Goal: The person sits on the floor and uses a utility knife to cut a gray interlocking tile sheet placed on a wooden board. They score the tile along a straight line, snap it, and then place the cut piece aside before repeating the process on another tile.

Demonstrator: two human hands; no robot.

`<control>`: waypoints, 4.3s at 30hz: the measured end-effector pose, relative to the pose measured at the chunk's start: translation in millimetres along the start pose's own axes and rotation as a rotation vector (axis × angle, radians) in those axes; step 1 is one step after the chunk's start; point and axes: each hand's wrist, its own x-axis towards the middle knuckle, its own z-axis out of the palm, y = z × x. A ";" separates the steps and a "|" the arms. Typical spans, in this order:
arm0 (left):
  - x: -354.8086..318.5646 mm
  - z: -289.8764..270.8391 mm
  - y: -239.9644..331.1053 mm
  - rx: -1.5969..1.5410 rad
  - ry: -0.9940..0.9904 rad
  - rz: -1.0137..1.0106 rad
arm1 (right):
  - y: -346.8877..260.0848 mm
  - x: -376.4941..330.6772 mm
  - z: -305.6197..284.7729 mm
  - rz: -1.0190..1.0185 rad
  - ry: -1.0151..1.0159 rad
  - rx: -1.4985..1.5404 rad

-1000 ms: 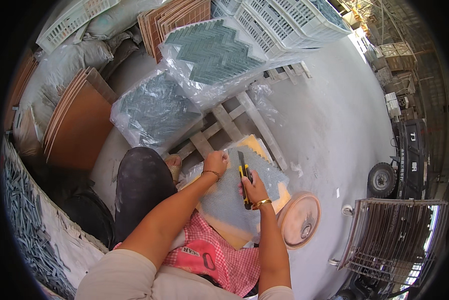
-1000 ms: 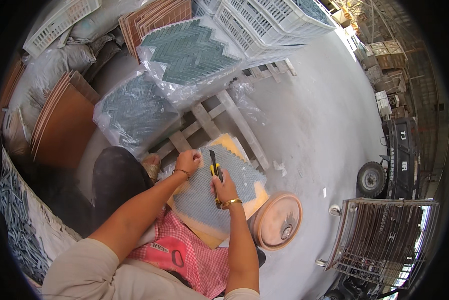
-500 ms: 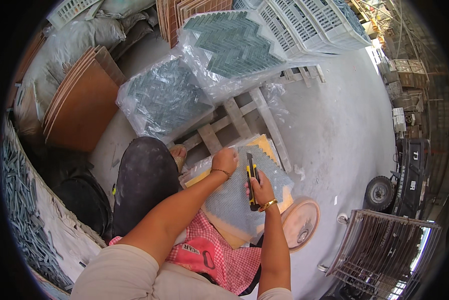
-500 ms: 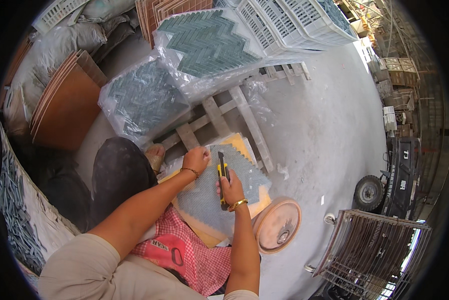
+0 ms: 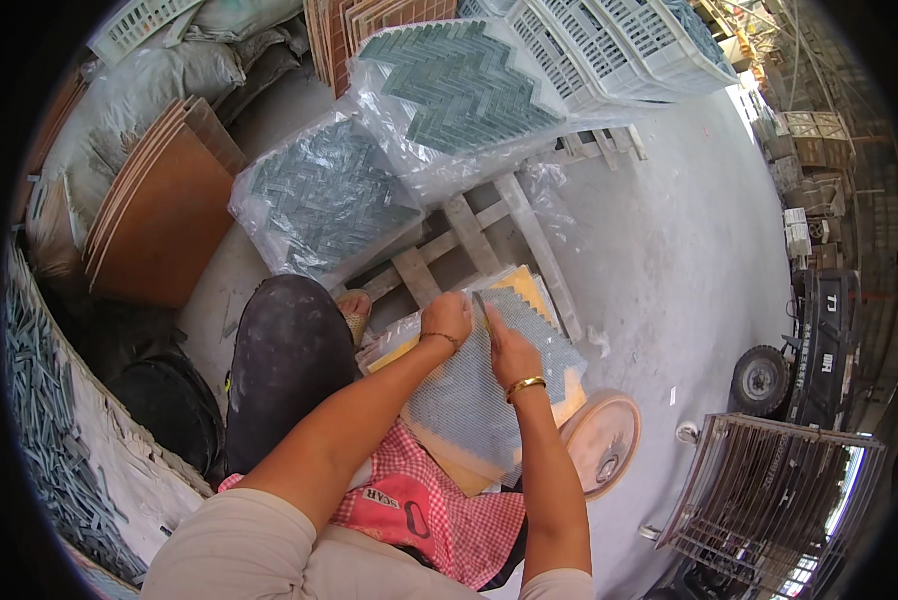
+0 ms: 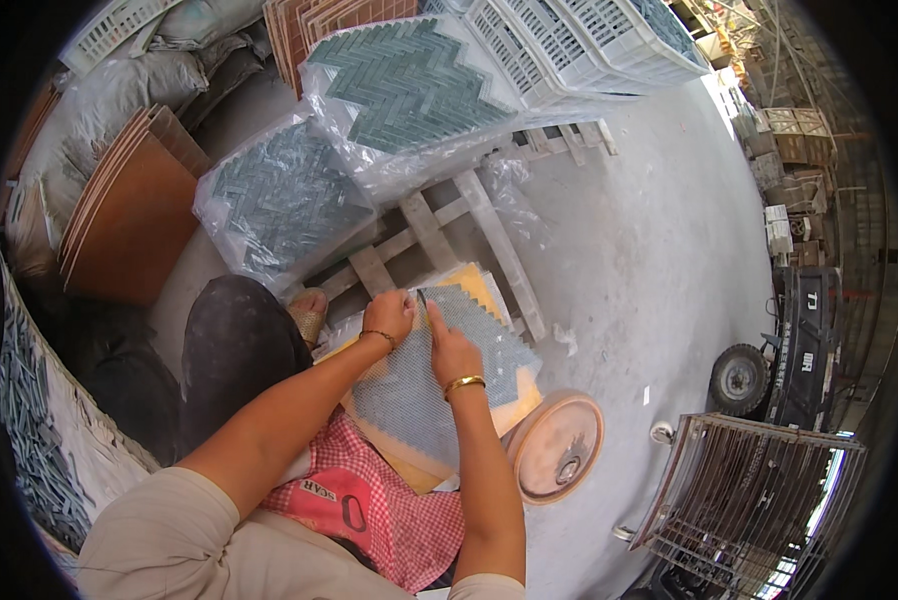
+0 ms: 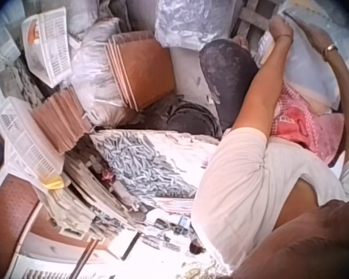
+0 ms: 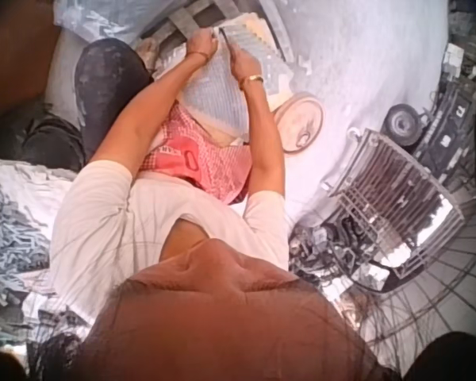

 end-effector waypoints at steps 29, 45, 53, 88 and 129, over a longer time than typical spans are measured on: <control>0.1 0.4 -0.8 -0.060 -0.051 -0.045 | 2.0 -34.2 10.0 0.076 -0.101 -0.014; -0.7 5.4 -6.3 -0.133 0.042 -0.027 | -3.5 -34.8 8.8 0.104 -0.045 0.078; -6.4 -0.2 -8.2 -0.212 0.018 0.011 | 1.2 -34.8 9.4 0.113 -0.124 0.133; 15.8 -12.9 -27.3 -0.371 -0.395 0.169 | -42.4 -51.5 55.0 0.344 0.044 0.793; -67.7 -29.9 -46.6 0.113 0.001 0.094 | -37.1 -69.1 44.2 0.046 0.073 0.363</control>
